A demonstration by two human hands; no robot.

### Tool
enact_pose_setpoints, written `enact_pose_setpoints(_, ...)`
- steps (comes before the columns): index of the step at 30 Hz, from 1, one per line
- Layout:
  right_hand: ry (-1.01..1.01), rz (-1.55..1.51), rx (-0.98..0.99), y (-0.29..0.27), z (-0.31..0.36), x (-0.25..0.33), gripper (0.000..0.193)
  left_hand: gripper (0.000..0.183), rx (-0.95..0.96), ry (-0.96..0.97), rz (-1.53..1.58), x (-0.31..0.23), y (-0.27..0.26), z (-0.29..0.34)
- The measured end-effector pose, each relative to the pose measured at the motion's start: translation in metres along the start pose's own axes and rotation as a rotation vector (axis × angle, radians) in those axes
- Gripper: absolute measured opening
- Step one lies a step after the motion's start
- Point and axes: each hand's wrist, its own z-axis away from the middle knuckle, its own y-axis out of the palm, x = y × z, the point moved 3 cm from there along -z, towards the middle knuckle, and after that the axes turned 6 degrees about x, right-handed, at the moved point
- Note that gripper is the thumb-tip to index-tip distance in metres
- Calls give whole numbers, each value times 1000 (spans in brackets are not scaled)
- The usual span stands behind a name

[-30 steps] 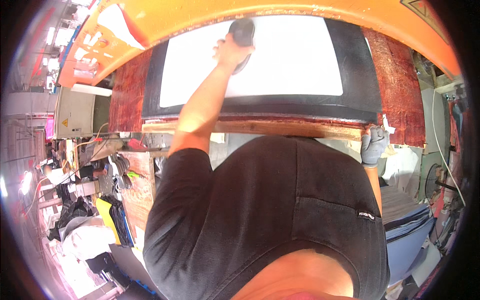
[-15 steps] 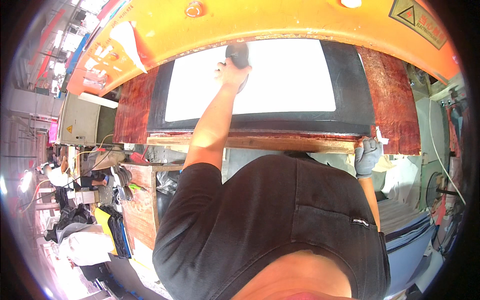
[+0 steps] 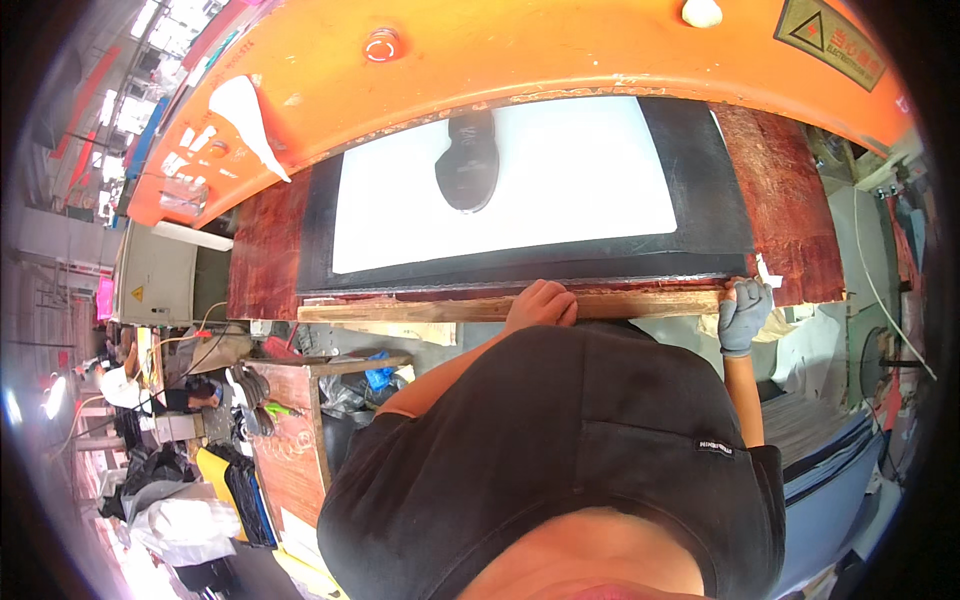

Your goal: The person places a large sheet of blue material onto a cutting machine, aligns it, and uses a foot-shaped template to cut out multiple identical shapes. The person repeatedly positions the template, operates the machine, and removes the cut pieces.

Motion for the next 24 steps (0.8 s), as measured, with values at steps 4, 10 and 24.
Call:
enact_pose_setpoints(4,-6,16,-5,6,-3,-3,15,14,-61,97,-105,3,2,-10)
enact_pose_setpoints(10,-53,2,-19,16,-8,-7,11,20,-175,77,-357,8,10,-20)
enact_pose_setpoints(24,-106,84,20,13,2,-13,20,14,-320,59,-572,15,23,-23)
